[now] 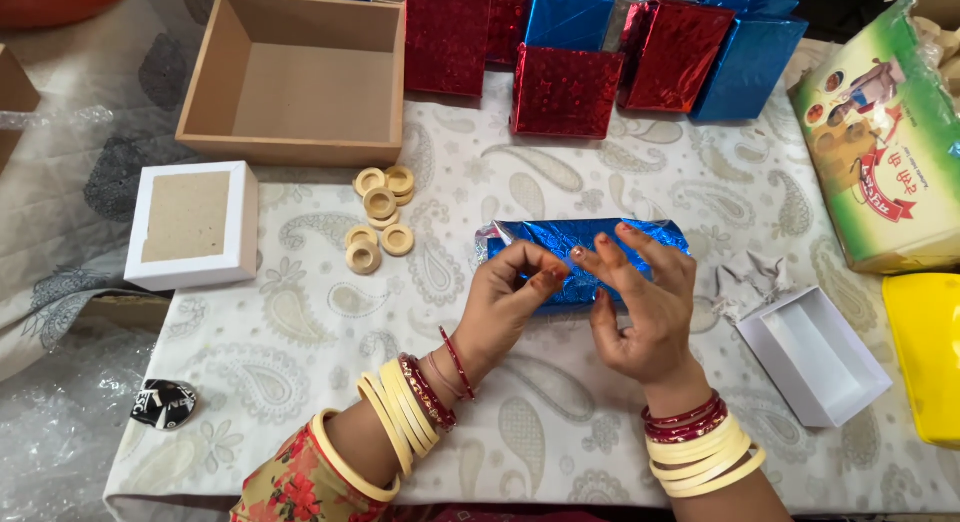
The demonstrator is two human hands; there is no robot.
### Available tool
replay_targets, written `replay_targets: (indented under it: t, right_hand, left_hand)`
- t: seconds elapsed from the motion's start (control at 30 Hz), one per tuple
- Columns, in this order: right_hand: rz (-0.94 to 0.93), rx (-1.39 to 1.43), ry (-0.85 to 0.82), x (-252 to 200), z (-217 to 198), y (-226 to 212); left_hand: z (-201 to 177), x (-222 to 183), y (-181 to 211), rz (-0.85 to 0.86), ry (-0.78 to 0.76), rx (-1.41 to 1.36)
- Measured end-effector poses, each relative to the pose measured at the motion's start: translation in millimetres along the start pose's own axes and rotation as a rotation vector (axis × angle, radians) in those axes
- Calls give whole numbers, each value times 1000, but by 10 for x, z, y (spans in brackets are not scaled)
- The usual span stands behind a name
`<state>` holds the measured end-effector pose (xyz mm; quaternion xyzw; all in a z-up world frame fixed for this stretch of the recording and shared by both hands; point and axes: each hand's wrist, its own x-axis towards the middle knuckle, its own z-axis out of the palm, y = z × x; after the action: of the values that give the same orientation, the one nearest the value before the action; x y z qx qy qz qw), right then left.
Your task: The recorder is seen cleaning and packaging small wooden or plastic products into boxes and wrapping them in blue foil.
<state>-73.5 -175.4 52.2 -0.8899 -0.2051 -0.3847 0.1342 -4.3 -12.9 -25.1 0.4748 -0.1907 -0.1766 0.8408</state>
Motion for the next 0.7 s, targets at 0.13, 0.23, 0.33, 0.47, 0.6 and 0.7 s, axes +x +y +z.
replay_targets:
  t: [0.13,0.23,0.33,0.47,0.6,0.7]
  right_hand:
    - [137,167,10,-49,-5,-34]
    - [205,317,98,-202,3,53]
    - [632,607,374,-400,83,270]
    - [710,996,160,-272,37,329]
    - [556,815,-211,-101,-88,198]
    - [531,509,-245,-38,-62,110]
  left_hand:
    - [5,-14,50,113,6,233]
    - [18,-48,86,60,23,389]
    - [-29,-41,174,140,-37,195]
    - [-40,2,399,304,-122,627]
    - [51,-14,514,517,-108,961]
    - [62,-19,524,517,-107,1022]
